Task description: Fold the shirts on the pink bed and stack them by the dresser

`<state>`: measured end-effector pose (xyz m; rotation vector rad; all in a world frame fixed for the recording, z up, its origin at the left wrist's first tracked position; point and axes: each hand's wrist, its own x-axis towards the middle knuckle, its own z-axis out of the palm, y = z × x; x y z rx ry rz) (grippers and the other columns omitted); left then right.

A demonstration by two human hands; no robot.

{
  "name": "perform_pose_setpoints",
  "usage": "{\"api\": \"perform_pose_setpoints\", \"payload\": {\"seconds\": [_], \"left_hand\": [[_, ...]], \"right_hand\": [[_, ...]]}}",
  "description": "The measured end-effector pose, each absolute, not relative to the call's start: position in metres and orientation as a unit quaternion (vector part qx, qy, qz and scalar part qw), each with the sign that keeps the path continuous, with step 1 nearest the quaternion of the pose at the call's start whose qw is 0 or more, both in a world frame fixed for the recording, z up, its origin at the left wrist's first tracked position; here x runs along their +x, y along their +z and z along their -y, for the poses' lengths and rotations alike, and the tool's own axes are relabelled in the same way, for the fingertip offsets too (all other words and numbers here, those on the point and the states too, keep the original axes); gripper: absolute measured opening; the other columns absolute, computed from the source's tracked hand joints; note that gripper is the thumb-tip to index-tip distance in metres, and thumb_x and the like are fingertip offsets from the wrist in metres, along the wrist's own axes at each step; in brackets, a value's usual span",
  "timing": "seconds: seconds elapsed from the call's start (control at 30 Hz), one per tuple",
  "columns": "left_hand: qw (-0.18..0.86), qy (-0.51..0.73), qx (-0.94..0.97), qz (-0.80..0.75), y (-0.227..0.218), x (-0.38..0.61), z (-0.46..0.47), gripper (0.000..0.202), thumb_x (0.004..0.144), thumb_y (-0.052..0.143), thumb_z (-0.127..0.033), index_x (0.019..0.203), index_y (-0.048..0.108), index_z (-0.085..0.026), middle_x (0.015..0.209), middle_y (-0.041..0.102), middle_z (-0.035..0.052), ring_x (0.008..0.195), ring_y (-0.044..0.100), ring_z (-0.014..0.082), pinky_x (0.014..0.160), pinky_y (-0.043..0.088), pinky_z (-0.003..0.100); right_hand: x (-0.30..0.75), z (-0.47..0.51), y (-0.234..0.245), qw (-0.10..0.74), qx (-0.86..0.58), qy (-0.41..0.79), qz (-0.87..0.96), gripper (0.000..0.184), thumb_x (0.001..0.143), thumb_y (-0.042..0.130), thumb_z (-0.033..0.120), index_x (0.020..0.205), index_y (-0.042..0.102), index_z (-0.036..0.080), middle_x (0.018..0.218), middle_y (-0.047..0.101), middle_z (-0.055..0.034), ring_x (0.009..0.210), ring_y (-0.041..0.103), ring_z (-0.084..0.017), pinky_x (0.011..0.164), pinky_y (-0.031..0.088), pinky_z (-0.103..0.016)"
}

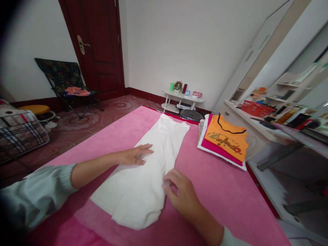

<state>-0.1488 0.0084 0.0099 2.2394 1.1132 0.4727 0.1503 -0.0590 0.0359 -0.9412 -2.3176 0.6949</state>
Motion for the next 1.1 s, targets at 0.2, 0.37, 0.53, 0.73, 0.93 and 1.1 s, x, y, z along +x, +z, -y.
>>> {"api": "perform_pose_setpoints", "payload": {"seconds": [0.2, 0.37, 0.53, 0.73, 0.93, 1.1], "left_hand": [[0.230, 0.227, 0.797, -0.510, 0.031, -0.137, 0.038, 0.029, 0.079, 0.064, -0.040, 0.096, 0.071, -0.017, 0.114, 0.063, 0.0115, 0.103, 0.059, 0.0226, 0.090, 0.043, 0.031], [0.211, 0.135, 0.770, -0.587, 0.046, -0.113, 0.058, 0.040, 0.068, 0.068, -0.059, 0.075, 0.066, -0.020, 0.073, 0.065, 0.0015, 0.064, 0.056, 0.0166, 0.056, 0.034, 0.025], [0.272, 0.165, 0.758, -0.569, 0.040, -0.111, 0.061, 0.026, 0.069, 0.068, -0.040, 0.064, 0.054, -0.018, 0.061, 0.054, -0.0040, 0.057, 0.046, 0.0114, 0.053, 0.026, 0.023], [0.483, 0.308, 0.625, -0.530, 0.023, -0.121, 0.056, 0.041, 0.064, 0.068, -0.052, 0.077, 0.046, -0.019, 0.059, 0.046, -0.0066, 0.051, 0.040, 0.0091, 0.048, 0.027, 0.020], [0.559, 0.308, 0.563, -0.525, 0.027, -0.123, 0.071, 0.064, 0.061, 0.076, -0.051, 0.109, 0.050, -0.018, 0.061, 0.050, -0.0072, 0.049, 0.042, 0.0090, 0.046, 0.026, 0.019], [0.594, 0.354, 0.525, -0.497, 0.038, -0.121, 0.079, 0.081, 0.066, 0.075, -0.050, 0.134, 0.042, -0.020, 0.064, 0.052, -0.0052, 0.052, 0.046, 0.0099, 0.048, 0.029, 0.019]], "right_hand": [[0.152, 0.118, 0.057, 0.132, -0.423, 0.249, 0.861, 0.013, 0.070, 0.066, 0.019, 0.078, 0.056, 0.022, 0.079, 0.059, 0.0018, 0.073, 0.054, -0.014, 0.065, 0.039, -0.025], [0.144, 0.131, 0.047, 0.081, -0.480, 0.197, 0.851, 0.017, 0.067, 0.069, 0.020, 0.077, 0.056, 0.022, 0.080, 0.062, 0.0008, 0.074, 0.055, -0.017, 0.066, 0.038, -0.027], [0.140, 0.129, 0.037, 0.141, -0.442, 0.210, 0.861, 0.031, 0.076, 0.062, 0.015, 0.106, 0.059, 0.024, 0.110, 0.063, -0.0038, 0.100, 0.058, -0.021, 0.086, 0.043, -0.031], [0.129, 0.122, 0.029, 0.219, -0.414, 0.206, 0.859, 0.034, 0.078, 0.061, 0.012, 0.110, 0.055, 0.021, 0.108, 0.062, -0.0056, 0.097, 0.058, -0.020, 0.083, 0.045, -0.031], [0.122, 0.124, 0.033, 0.210, -0.411, 0.212, 0.861, 0.011, 0.078, 0.058, 0.010, 0.082, 0.056, 0.020, 0.084, 0.060, -0.0018, 0.077, 0.056, -0.017, 0.068, 0.042, -0.026], [0.125, 0.130, 0.040, 0.208, -0.404, 0.248, 0.855, 0.011, 0.089, 0.049, 0.021, 0.095, 0.059, 0.022, 0.085, 0.062, -0.0018, 0.077, 0.058, -0.016, 0.067, 0.041, -0.025]]}}
